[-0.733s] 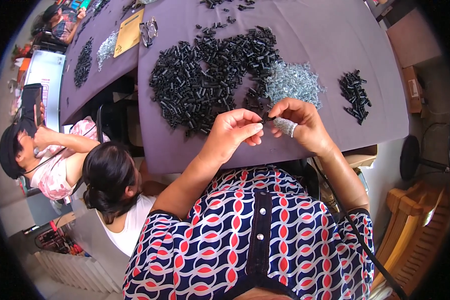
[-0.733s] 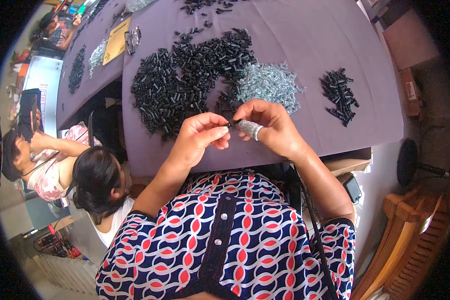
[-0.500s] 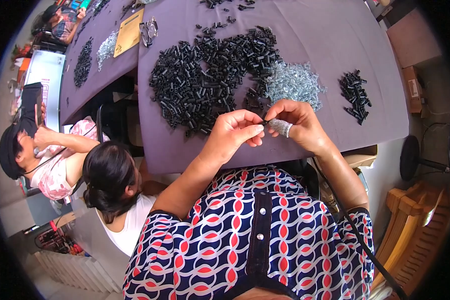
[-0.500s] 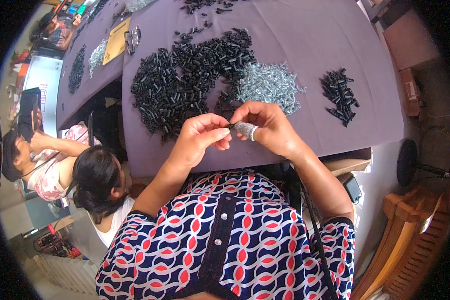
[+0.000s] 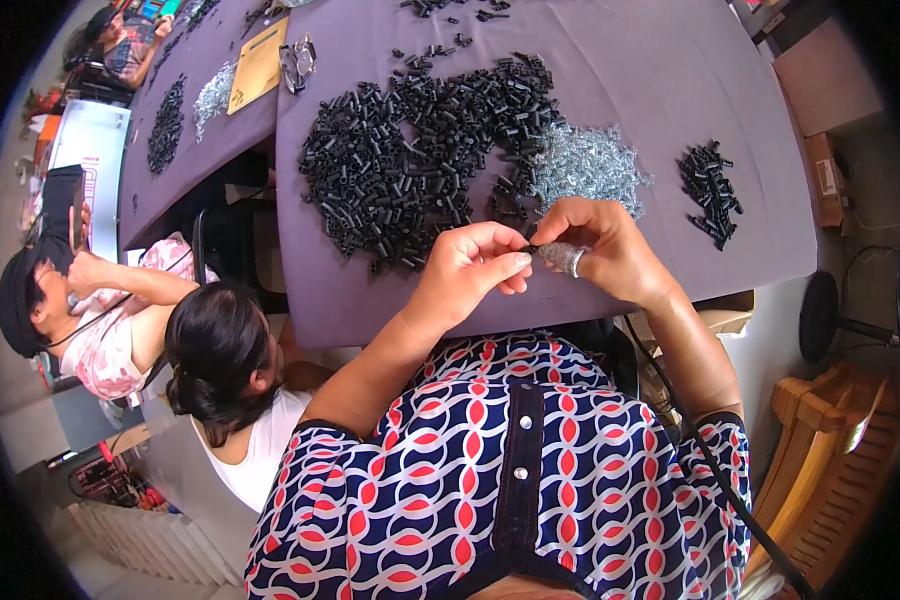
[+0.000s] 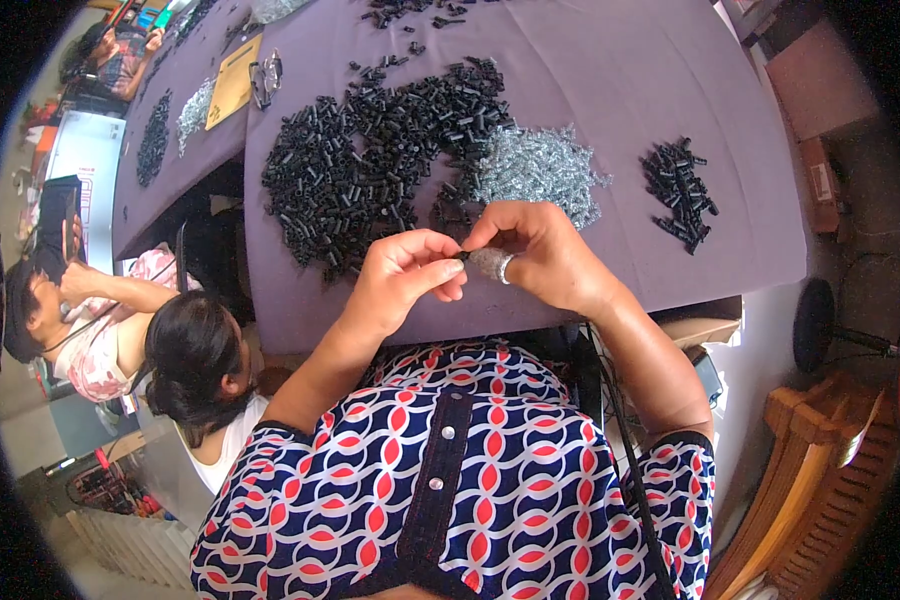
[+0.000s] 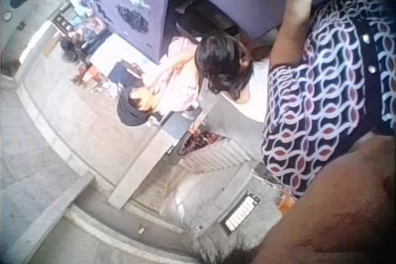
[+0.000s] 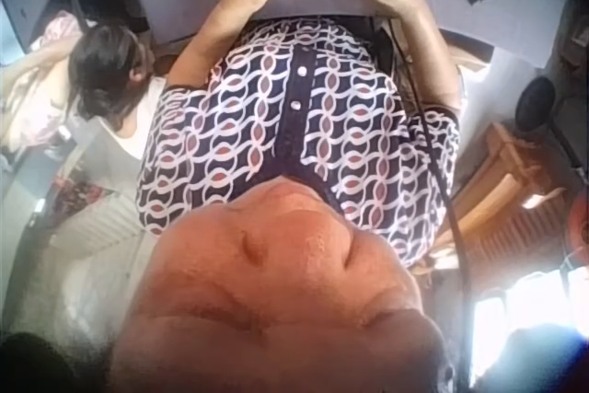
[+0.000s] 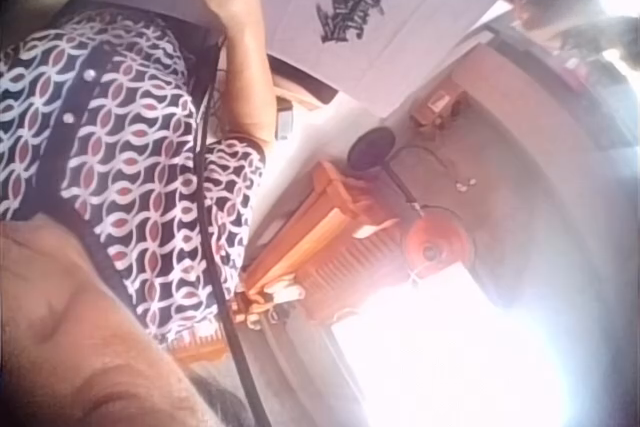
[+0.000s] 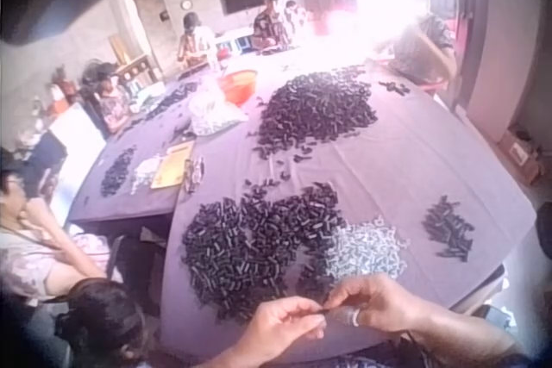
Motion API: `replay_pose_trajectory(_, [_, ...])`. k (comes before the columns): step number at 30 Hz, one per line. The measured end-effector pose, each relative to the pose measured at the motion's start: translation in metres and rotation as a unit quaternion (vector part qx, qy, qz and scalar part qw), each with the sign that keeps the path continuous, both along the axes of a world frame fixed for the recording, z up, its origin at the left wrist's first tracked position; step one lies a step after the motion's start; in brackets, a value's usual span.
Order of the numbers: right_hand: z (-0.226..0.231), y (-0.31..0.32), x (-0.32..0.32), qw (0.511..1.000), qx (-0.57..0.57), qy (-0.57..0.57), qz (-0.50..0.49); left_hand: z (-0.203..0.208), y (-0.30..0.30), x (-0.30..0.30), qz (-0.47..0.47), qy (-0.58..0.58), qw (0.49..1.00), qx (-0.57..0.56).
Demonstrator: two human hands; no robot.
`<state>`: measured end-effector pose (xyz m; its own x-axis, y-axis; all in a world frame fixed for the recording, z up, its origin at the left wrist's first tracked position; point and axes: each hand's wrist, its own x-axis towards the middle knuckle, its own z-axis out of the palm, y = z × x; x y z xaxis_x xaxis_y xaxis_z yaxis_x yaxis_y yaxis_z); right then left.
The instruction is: Sorting small black and silver components on a table.
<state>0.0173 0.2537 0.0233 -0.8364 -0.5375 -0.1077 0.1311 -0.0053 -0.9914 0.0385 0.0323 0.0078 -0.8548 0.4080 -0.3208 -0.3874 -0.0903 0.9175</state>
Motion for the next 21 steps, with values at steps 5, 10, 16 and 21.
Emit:
replay_pose_trajectory(5, [0.009,0.003,-0.003,0.989,0.045,0.142,0.021,-0.005,-0.01,-0.004,-0.04,-0.134,0.986,0.093])
replay_pose_trajectory(10, [0.024,0.003,-0.005,0.967,0.046,0.236,0.08,-0.022,-0.012,-0.009,-0.12,-0.335,0.88,0.315])
replay_pose_trajectory(16, [0.028,0.008,-0.008,0.95,0.111,0.272,0.104,-0.012,-0.009,-0.01,-0.089,-0.272,0.935,0.208])
replay_pose_trajectory(21, [0.021,0.003,0.002,0.982,0.087,0.166,0.031,-0.007,-0.003,-0.004,-0.043,-0.211,0.963,0.162])
